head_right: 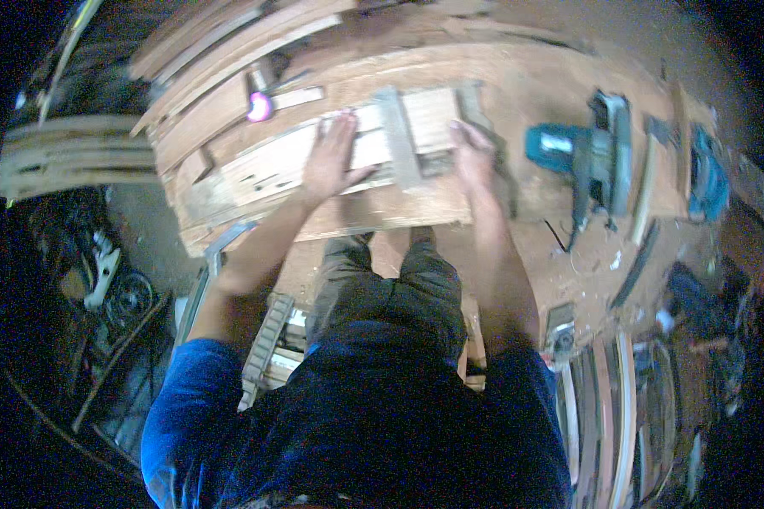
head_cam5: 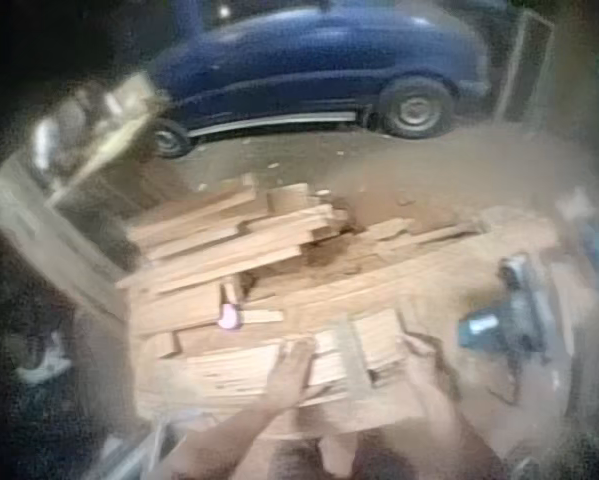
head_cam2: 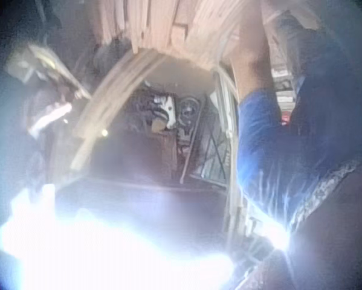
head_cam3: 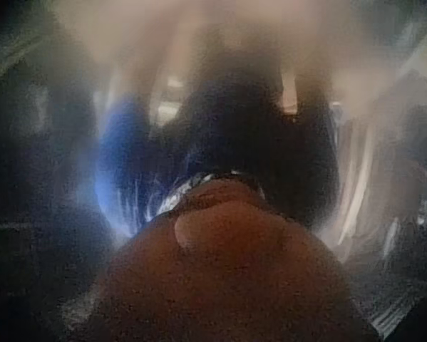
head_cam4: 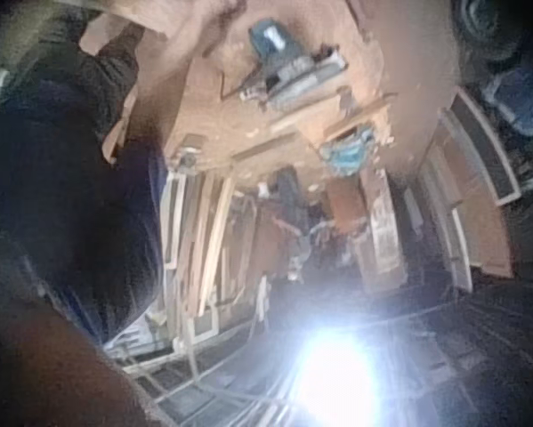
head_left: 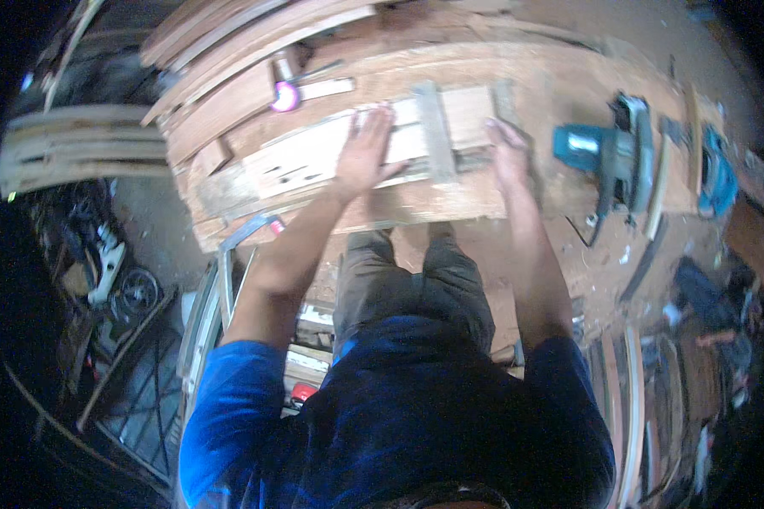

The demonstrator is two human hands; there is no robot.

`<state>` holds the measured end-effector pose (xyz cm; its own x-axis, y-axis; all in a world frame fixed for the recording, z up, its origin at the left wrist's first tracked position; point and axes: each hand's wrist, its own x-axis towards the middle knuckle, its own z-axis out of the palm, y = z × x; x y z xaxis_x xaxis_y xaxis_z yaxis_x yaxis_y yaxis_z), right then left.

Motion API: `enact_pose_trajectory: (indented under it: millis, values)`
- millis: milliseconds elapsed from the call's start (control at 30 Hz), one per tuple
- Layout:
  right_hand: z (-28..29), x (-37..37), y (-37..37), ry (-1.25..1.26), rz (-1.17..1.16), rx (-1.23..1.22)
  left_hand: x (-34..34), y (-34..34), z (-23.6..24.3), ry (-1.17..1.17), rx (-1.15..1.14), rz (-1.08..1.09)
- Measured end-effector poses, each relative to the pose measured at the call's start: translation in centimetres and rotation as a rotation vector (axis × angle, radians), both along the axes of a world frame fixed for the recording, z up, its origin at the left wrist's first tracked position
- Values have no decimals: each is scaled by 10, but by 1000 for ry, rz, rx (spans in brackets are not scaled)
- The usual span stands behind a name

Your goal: The person measures and marks a wooden plank with a tape measure and pencil, then uses a circular saw to cut the wood. They repeat this process for several pieces, stacking the cut planks on the workbench.

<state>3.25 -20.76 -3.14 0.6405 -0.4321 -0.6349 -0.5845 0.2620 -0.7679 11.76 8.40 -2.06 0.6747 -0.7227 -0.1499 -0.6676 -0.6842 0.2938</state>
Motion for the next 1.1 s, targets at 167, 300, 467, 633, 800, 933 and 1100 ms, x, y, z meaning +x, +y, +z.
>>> enact_pose_trajectory:
  millis: [167, 300, 467, 633, 800, 933, 1100]
  values:
    - [-8, 2, 2, -116, -72, 12, 1, -9, 9, -46, 48, -1]
    - [16, -4, -2, -212, 2, -162, 0, -11, 5, -90, 9, -14]
    - [102, -83, -58, -310, 85, -1378, -4, -18, 15, -86, 4, 12]
    - [90, -115, -126, -64, 179, -1314, 4, -28, 24, -61, 45, 32]
    - [92, -107, -179, -185, 376, -1113, -18, -47, 87, 257, -210, 154]
    - [165, -117, -162, -166, 130, -1140, -59, -58, 270, 1185, -875, -36]
    - [245, -144, -141, -105, 159, -741, -91, -78, 360, 1564, -1445, -815]
